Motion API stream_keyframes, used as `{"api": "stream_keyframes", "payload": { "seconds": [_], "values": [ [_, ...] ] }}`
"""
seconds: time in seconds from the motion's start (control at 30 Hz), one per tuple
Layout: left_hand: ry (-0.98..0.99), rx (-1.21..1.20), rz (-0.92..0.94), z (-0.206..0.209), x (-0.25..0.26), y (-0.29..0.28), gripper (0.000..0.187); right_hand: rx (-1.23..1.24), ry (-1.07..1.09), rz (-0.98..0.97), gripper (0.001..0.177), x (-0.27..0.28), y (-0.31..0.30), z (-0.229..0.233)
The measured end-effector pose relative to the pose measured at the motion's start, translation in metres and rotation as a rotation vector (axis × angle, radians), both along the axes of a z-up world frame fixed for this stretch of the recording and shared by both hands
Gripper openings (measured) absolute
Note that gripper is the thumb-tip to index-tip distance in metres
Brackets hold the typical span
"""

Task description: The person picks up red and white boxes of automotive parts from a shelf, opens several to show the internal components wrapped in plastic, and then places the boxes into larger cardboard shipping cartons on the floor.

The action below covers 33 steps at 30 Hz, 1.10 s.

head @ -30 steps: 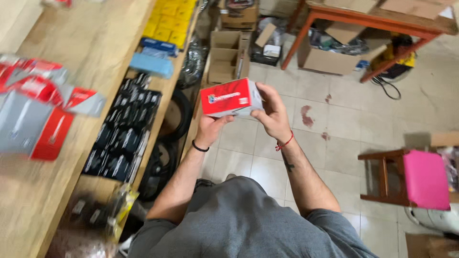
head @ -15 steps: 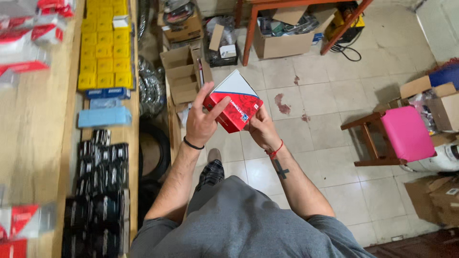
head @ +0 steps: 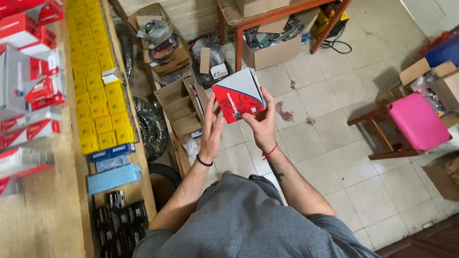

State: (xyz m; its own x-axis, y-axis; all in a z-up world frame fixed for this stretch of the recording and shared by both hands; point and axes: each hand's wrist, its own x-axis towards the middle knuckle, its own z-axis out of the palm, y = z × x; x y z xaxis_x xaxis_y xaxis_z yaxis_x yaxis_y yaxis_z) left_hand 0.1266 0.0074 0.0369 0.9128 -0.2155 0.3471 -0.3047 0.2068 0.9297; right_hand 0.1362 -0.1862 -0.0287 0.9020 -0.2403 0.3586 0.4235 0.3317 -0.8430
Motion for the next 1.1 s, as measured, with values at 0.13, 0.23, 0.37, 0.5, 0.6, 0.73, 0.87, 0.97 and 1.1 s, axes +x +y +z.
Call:
{"api": "stream_keyframes", "payload": {
  "seconds": [0.13, 0.23, 0.37, 0.5, 0.6, 0.73, 0.87, 0.97, 1.1],
  "values": [
    [0.141, 0.048, -0.062, 0.011, 0.044, -0.004, 0.11, -0.103, 0.024, -0.012, 0.114, 0.005, 0.023, 0.026],
    [0.206, 0.134, -0.094, 0.034, 0.076, -0.005, 0.122, -0.446, 0.002, -0.093, 0.083, 0.018, 0.018, 0.027],
    [0.262, 0.167, -0.184, 0.025, 0.124, -0.009, 0.121, -0.497, -0.041, -0.184, 0.099, 0.044, 0.01, 0.033],
    [0.202, 0.146, -0.287, -0.016, 0.18, -0.02, 0.113, -0.47, -0.057, -0.175, 0.126, 0.08, -0.017, 0.025],
    [0.115, 0.17, -0.296, 0.0, 0.206, -0.044, 0.109, -0.616, -0.032, -0.202, 0.133, 0.107, -0.047, 0.03],
    [-0.101, 0.334, -0.218, 0.004, 0.245, -0.084, 0.112, -0.887, -0.006, -0.241, 0.147, 0.147, -0.089, 0.089],
    [-0.207, 0.496, -0.112, 0.023, 0.282, -0.135, 0.115, -0.834, 0.065, -0.196, 0.148, 0.204, -0.131, 0.075],
    [-0.223, 0.558, -0.1, 0.024, 0.311, -0.171, 0.109, -0.719, -0.018, -0.211, 0.144, 0.246, -0.167, 0.053],
    [-0.305, 0.69, -0.056, 0.035, 0.34, -0.21, 0.089, -0.677, -0.189, -0.274, 0.132, 0.281, -0.2, 0.054]
  ]
}}
